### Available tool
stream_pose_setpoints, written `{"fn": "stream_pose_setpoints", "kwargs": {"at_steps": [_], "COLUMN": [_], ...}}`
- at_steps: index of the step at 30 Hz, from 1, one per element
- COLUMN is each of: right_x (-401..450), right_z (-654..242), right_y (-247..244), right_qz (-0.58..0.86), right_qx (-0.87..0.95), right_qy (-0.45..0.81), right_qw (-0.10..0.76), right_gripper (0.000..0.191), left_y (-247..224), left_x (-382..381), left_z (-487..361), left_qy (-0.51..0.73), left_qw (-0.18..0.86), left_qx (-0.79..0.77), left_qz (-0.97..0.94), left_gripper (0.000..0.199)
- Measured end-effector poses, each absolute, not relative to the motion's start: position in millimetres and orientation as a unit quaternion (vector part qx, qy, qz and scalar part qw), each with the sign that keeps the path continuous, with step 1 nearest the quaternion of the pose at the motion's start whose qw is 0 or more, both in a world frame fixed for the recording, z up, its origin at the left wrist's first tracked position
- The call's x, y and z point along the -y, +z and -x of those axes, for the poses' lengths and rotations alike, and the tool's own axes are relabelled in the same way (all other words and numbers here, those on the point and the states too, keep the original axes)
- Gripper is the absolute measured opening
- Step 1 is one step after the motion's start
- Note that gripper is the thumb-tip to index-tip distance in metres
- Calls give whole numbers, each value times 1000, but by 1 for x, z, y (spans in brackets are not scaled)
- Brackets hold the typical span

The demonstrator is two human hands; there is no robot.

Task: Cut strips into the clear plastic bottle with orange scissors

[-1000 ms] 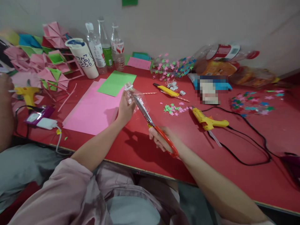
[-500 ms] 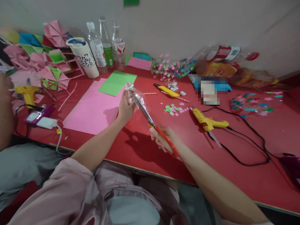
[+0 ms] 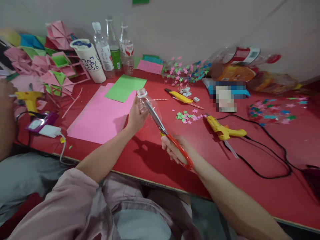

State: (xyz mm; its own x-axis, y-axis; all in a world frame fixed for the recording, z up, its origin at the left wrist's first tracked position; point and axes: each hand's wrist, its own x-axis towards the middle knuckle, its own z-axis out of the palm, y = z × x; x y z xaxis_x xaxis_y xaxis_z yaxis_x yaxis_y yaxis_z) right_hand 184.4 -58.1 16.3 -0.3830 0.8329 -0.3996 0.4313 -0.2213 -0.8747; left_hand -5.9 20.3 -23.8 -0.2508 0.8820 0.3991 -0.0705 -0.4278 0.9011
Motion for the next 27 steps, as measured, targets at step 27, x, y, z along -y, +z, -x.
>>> {"fn": "stream_pose_setpoints", "kwargs": {"at_steps": [27], "right_x": [55], "right_z": [-188], "right_y": [22], "right_qz": [509], "right_qx": [586], "right_qy": [613], "right_qw": [148], "right_gripper": [56], "left_y": [-25], "left_x": [-29], "left_z": [15], "left_qy": [703], "left_qw": [334], "left_qx": [-379], "left_qz": [-500], "left_gripper": [36]}}
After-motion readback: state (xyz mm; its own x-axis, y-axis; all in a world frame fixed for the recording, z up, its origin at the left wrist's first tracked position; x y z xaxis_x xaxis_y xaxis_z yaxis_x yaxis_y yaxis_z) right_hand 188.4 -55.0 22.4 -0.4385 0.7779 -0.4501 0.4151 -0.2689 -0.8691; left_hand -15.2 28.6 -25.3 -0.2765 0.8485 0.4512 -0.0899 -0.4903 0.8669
